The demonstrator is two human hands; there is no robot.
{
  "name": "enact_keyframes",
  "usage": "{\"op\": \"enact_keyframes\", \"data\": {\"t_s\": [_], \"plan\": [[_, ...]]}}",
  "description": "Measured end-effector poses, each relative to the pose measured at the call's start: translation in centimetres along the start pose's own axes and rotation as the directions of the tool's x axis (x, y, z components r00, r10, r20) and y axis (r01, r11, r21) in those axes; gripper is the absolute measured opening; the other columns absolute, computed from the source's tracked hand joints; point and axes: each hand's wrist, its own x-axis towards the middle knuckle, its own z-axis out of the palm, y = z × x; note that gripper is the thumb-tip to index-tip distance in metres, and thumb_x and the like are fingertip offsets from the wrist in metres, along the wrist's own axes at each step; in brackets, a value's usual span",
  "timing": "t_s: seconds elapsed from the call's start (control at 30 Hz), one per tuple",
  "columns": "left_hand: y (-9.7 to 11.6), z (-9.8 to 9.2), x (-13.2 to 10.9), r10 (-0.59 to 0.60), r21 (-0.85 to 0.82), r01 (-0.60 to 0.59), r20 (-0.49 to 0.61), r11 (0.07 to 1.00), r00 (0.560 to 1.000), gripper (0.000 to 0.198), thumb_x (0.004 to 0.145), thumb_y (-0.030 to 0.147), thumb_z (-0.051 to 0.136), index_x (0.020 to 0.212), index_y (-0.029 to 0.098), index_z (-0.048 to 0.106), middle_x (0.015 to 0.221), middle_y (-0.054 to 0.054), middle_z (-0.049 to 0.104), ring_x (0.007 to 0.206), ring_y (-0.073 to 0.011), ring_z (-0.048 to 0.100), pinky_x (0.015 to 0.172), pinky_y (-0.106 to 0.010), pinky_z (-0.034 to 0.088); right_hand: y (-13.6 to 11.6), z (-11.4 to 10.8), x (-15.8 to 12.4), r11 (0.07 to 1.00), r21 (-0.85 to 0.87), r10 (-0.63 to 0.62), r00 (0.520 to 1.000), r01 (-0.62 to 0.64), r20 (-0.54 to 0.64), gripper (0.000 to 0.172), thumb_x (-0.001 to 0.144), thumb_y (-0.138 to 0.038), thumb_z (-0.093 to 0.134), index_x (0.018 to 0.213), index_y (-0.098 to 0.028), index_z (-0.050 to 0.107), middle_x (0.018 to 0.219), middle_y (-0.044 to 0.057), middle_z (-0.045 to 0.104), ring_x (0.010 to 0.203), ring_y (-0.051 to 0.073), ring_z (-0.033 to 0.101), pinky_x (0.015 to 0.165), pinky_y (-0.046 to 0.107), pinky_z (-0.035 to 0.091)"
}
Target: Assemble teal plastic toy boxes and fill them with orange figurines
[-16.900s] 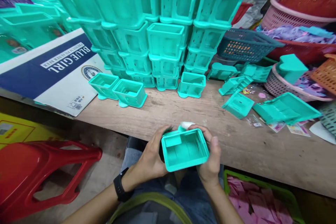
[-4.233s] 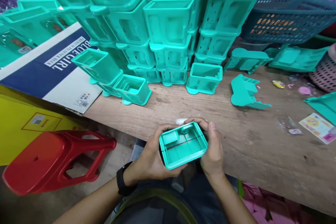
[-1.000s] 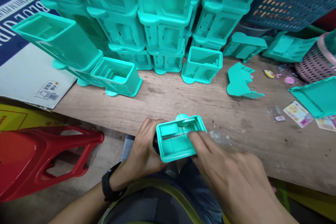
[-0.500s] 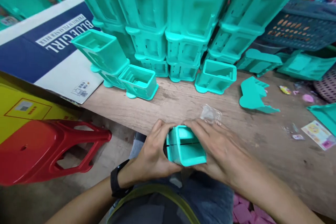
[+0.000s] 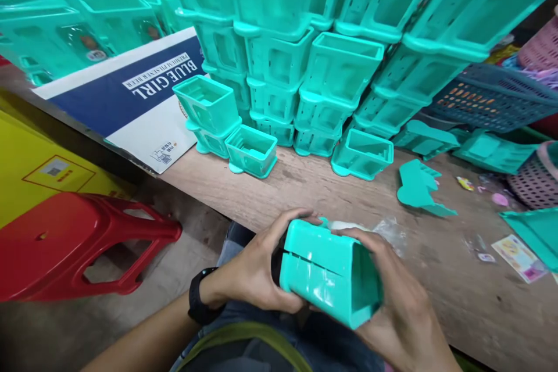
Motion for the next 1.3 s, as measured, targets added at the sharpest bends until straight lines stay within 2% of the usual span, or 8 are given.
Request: {"op": "enact_keyframes", "data": {"t_s": [0.17,0.27,0.37,0.5,0.9,1.07,1.2,1.3], "plan": [[0.7,0.6,0.4,-0.001,0.032,0.003,-0.062,0.999,0.998,0.096,0.056,0.027,0.092,0.140,0.023,0.046,0.138,-0.011,0.064,0.121,-0.0325,0.066,0.109,-0.045,0.053,0.5,0.2,-0.9,0.983,0.089,0.163,0.987,-0.163,0.002,0.076,0.081,-0.065,0.076,0.143,-0.032,0.047,0.133,0.010,0.070,0.108,0.036,0.075,0.082,0.046,0.065],[1.0,1.5,1.0,0.046,0.137,-0.021,-0.185,0.990,0.982,0.089,0.055,0.023,0.092,0.133,0.020,0.050,0.128,-0.011,0.066,0.117,-0.0315,0.066,0.104,-0.043,0.056,-0.5,-0.5,-0.4,0.995,0.042,0.093,0.995,-0.091,-0.035,0.091,0.087,-0.073,0.064,0.161,-0.030,0.033,0.157,0.015,0.052,0.135,0.046,0.058,0.101,0.058,0.058],[0.8,2.6,1.6,0.097,0.273,-0.029,-0.238,0.962,0.966,0.082,0.058,0.031,0.092,0.128,0.017,0.051,0.121,-0.013,0.065,0.113,-0.0341,0.065,0.102,-0.047,0.057,-2.2,-0.3,0.9,0.982,-0.182,-0.074,0.990,0.051,-0.120,0.076,0.101,-0.060,0.047,0.167,-0.029,0.025,0.166,0.013,0.041,0.147,0.046,0.045,0.114,0.062,0.044],[0.2,3.8,2.1,0.213,0.417,-0.122,-0.180,0.901,0.960,0.052,0.076,0.032,0.067,0.123,0.012,0.053,0.110,-0.016,0.065,0.104,-0.0353,0.066,0.094,-0.052,0.058,-3.0,2.1,2.7,0.892,-0.408,-0.254,0.963,0.196,-0.092,0.058,0.108,-0.050,0.032,0.154,-0.018,0.044,0.145,0.020,0.064,0.128,0.041,0.064,0.103,0.060,0.047],[0.1,4.5,2.7,0.291,0.503,-0.134,-0.249,0.854,0.924,0.044,0.078,0.027,0.058,0.118,0.010,0.056,0.102,-0.017,0.068,0.097,-0.0353,0.069,0.088,-0.050,0.059,-2.5,3.1,4.4,0.932,-0.338,-0.194,0.970,0.135,-0.149,0.045,0.109,-0.042,0.035,0.122,-0.014,0.067,0.107,0.014,0.079,0.093,0.033,0.074,0.082,0.049,0.054],[0.2,4.6,1.7,0.155,0.325,-0.050,-0.307,0.944,0.939,0.056,0.075,0.031,0.075,0.124,0.016,0.053,0.113,-0.013,0.067,0.106,-0.0328,0.068,0.093,-0.046,0.059,-2.9,1.7,2.8,0.953,-0.255,-0.234,0.934,0.165,-0.269,0.041,0.108,-0.032,0.038,0.142,-0.023,0.060,0.141,0.011,0.068,0.131,0.032,0.063,0.106,0.049,0.049],[-0.4,4.0,0.7,-0.087,-0.047,0.076,-0.371,0.996,0.925,0.078,0.064,0.025,0.085,0.132,0.023,0.047,0.129,-0.010,0.065,0.120,-0.0298,0.065,0.106,-0.044,0.054,-1.1,0.4,0.8,0.999,-0.011,0.024,0.870,-0.034,-0.492,0.048,0.109,-0.039,0.039,0.154,-0.027,0.051,0.160,0.010,0.051,0.150,0.034,0.045,0.120,0.054,0.039],[-1.1,3.6,-0.1,-0.182,-0.375,0.069,-0.274,0.924,0.945,0.077,0.065,0.024,0.085,0.130,0.025,0.043,0.136,-0.010,0.064,0.124,-0.0273,0.065,0.106,-0.038,0.054,1.5,1.0,-0.8,0.950,0.305,0.157,0.950,-0.071,-0.269,0.080,0.100,-0.073,0.040,0.165,-0.027,0.030,0.166,0.014,0.044,0.149,0.036,0.047,0.111,0.051,0.051]]}}
